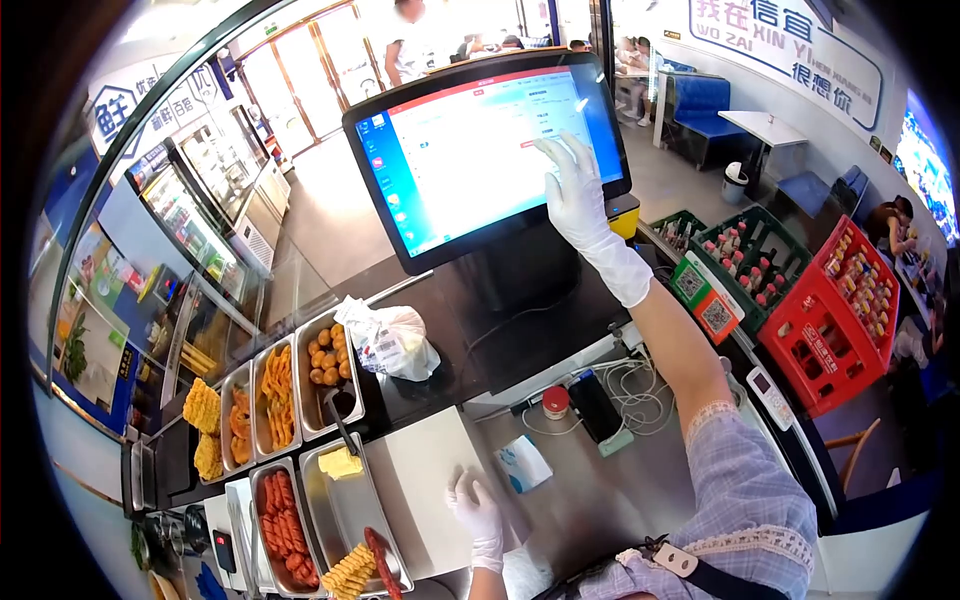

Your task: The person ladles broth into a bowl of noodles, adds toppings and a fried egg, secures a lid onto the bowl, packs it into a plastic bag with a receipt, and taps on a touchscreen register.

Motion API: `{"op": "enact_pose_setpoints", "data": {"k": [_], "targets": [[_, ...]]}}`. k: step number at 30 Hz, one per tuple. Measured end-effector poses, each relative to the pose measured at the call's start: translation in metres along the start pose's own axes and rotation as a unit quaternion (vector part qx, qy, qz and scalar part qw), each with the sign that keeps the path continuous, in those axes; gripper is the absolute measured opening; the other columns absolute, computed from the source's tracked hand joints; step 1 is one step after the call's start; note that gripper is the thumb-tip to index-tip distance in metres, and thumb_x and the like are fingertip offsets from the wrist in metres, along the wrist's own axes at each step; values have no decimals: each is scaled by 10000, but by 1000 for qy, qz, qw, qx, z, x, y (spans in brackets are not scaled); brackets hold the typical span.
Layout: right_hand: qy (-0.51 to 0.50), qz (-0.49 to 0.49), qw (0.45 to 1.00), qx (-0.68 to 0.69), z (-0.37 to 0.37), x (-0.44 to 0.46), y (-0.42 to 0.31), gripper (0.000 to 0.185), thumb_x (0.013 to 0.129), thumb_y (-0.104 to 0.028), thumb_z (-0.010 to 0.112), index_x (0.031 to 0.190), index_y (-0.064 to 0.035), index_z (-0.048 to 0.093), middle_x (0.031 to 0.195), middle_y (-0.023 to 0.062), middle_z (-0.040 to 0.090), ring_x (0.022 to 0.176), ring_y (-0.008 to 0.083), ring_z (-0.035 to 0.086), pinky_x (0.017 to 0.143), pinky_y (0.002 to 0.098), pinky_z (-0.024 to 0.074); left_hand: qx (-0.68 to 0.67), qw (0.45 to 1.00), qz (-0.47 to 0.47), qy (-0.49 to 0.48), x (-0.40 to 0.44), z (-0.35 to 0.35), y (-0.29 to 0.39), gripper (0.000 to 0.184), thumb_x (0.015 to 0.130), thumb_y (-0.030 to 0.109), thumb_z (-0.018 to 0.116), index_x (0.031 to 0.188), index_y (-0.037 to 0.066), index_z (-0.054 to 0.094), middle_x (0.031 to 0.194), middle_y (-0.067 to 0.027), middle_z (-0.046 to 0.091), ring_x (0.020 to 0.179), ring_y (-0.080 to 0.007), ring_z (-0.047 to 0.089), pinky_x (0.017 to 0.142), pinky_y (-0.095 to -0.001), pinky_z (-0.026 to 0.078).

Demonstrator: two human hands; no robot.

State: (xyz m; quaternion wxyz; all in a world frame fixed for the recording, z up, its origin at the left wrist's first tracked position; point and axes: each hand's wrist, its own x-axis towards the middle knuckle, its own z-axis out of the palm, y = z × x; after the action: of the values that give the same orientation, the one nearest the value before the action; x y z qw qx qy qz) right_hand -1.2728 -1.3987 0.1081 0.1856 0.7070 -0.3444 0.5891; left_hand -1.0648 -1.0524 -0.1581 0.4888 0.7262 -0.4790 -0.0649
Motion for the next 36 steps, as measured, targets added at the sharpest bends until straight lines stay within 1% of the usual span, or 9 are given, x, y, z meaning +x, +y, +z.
{"op": "enact_pose_setpoints", "data": {"k": [9,12,15,17,20,21,24,25,36], "targets": [[-3,-14,1000,-20,3,4,-5,457,774,4,523,1217,-104,501,1239,189,452,1183,364,410,1021,472,300,3,1000,9,6,1,-2,5,183,825,1,547,998,-23,601,1149,-163,559,1089,-307,516,947,-373,406],[-16,20,1000,7,7,4,-3,432,775,11,516,1192,-103,522,1236,187,456,1176,361,419,1005,462,320,10,1000,4,6,1,-3,7,178,826,5,549,994,-24,602,1149,-164,559,1082,-310,520,945,-373,408],[28,-2,1000,14,-2,3,-4,382,771,29,518,1138,-72,548,1158,155,535,1148,333,450,980,433,349,11,1000,3,7,2,-2,7,177,828,9,550,993,-24,602,1147,-165,560,1076,-313,523,942,-372,411],[87,7,993,74,-15,-5,-7,323,777,43,525,1087,-38,561,1012,107,619,1054,297,516,918,397,399,7,1000,1,7,1,-3,7,176,829,11,549,993,-24,603,1144,-166,560,1074,-314,524,939,-372,412],[94,48,989,103,-34,-26,-12,282,789,45,533,1063,-16,562,898,70,649,938,273,561,850,364,435,20,1000,10,11,1,-5,12,175,833,20,547,992,-27,603,1139,-169,563,1070,-316,528,936,-371,414],[84,53,989,114,-40,-34,-14,252,802,40,533,1044,-18,574,871,73,648,847,268,582,799,355,451,25,1000,8,9,1,-6,13,177,835,26,548,995,-26,605,1138,-169,564,1069,-317,530,934,-371,416],[25,75,987,143,-61,-57,-27,231,801,42,536,1018,-19,586,840,68,648,813,261,589,775,355,457,23,1000,-1,0,0,-7,10,191,831,30,554,1010,-15,604,1153,-168,561,1082,-319,523,940,-378,411],[24,42,991,128,-65,-61,-29,223,799,41,542,1007,-23,592,807,62,643,786,254,594,738,350,465,13,1000,-6,-11,1,-6,8,205,825,28,561,1023,-5,601,1169,-167,557,1095,-321,515,947,-385,404],[-86,34,981,168,-88,-90,-55,202,789,17,567,974,-54,607,746,50,624,722,246,596,659,346,475,-1,1000,-19,-12,2,-10,16,205,841,53,549,1031,-2,603,1170,-171,554,1100,-320,513,940,-378,411]]}}
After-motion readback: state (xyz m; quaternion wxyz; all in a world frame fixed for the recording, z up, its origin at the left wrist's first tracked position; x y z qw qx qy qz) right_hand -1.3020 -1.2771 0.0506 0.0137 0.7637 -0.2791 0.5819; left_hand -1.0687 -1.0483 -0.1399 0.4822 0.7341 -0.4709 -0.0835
